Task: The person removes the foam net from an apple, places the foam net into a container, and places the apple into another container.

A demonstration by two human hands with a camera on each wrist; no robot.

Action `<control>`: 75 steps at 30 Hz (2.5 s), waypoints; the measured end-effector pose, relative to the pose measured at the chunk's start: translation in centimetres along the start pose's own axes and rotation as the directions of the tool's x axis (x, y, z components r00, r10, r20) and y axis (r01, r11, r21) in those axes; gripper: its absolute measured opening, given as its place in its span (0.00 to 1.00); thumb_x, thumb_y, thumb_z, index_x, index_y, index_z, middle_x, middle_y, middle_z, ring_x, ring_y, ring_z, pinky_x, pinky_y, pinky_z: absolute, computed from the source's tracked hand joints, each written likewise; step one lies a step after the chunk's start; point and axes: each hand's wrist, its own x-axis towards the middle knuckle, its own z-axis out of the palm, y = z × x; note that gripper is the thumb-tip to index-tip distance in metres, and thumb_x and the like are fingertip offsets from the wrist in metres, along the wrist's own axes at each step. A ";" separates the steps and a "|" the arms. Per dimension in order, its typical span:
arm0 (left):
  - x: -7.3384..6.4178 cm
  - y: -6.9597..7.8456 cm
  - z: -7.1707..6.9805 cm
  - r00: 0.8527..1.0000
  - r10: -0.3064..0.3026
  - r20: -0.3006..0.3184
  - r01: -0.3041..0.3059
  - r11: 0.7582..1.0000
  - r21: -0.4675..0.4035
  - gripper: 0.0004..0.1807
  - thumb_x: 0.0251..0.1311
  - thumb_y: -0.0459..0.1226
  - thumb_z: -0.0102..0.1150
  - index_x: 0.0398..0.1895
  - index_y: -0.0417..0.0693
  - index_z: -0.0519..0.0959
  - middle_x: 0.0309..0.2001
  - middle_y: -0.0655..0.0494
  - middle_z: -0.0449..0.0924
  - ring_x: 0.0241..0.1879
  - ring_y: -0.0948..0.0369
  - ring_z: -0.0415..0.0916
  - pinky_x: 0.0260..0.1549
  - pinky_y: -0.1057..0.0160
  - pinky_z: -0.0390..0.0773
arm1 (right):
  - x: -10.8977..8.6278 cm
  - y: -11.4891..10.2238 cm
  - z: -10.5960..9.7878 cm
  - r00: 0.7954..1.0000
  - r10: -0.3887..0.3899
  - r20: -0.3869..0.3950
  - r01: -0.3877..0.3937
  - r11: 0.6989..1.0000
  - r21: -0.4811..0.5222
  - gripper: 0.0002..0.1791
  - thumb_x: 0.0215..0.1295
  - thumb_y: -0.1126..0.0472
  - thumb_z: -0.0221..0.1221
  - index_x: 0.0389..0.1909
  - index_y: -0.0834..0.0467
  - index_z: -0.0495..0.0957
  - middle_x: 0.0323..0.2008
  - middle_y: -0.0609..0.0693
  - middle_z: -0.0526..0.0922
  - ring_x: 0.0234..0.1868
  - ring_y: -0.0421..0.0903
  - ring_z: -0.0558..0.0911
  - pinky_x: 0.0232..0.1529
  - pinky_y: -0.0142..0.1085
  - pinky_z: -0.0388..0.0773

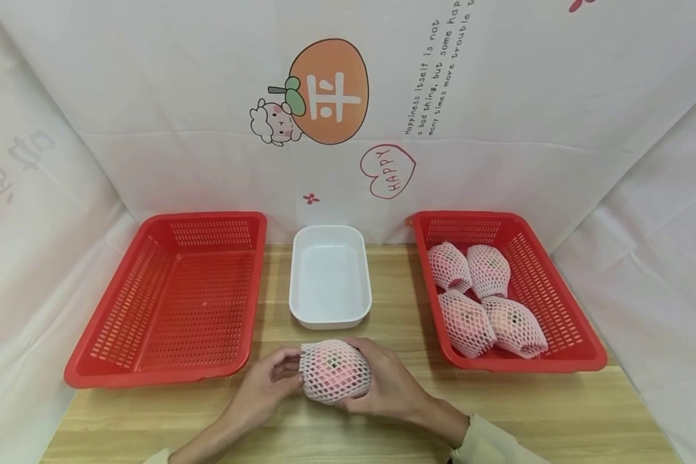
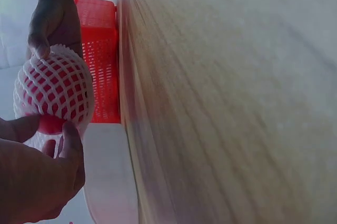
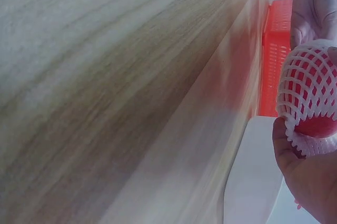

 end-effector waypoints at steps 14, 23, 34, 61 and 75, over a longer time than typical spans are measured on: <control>-0.3 0.3 0.1 0.992 -0.014 0.124 0.031 0.990 -0.135 0.36 0.56 0.27 0.74 0.69 0.32 0.72 0.63 0.33 0.77 0.61 0.41 0.81 0.56 0.62 0.84 | 0.0 -0.4 0.1 0.999 -0.026 0.018 0.026 1.000 0.006 0.50 0.43 0.54 0.83 0.68 0.64 0.74 0.60 0.52 0.85 0.57 0.46 0.85 0.58 0.43 0.84; -0.3 0.7 0.5 0.994 0.022 0.105 -0.019 0.999 -0.032 0.38 0.48 0.25 0.74 0.68 0.39 0.74 0.64 0.36 0.78 0.64 0.43 0.80 0.58 0.64 0.82 | 0.3 -1.1 0.2 1.000 -0.014 0.024 0.014 1.000 0.013 0.49 0.42 0.56 0.83 0.69 0.60 0.74 0.59 0.52 0.86 0.56 0.46 0.86 0.57 0.43 0.85; -0.2 0.8 1.0 0.994 0.104 0.033 -0.109 0.969 0.223 0.41 0.39 0.30 0.79 0.64 0.54 0.78 0.55 0.61 0.85 0.57 0.60 0.80 0.63 0.57 0.78 | 0.7 -2.0 0.6 0.999 0.003 0.032 -0.004 0.999 0.037 0.54 0.38 0.60 0.83 0.72 0.61 0.73 0.63 0.53 0.85 0.58 0.46 0.86 0.59 0.40 0.84; -0.3 2.0 -0.1 0.999 0.030 -0.012 -0.024 0.943 0.331 0.47 0.37 0.36 0.81 0.68 0.48 0.76 0.59 0.54 0.83 0.58 0.56 0.79 0.61 0.56 0.78 | 0.9 -2.3 -0.7 0.997 -0.071 0.010 0.071 0.997 0.017 0.29 0.53 0.66 0.80 0.57 0.64 0.86 0.52 0.53 0.90 0.51 0.46 0.90 0.52 0.33 0.86; -0.8 3.0 -0.9 0.998 0.061 -0.023 -0.050 0.951 0.306 0.45 0.42 0.45 0.86 0.69 0.60 0.77 0.57 0.62 0.84 0.55 0.63 0.80 0.57 0.61 0.81 | 1.5 -2.9 -3.3 0.988 -0.127 -0.088 0.124 0.992 -0.037 0.16 0.50 0.71 0.80 0.41 0.57 0.92 0.38 0.47 0.93 0.39 0.38 0.90 0.41 0.24 0.85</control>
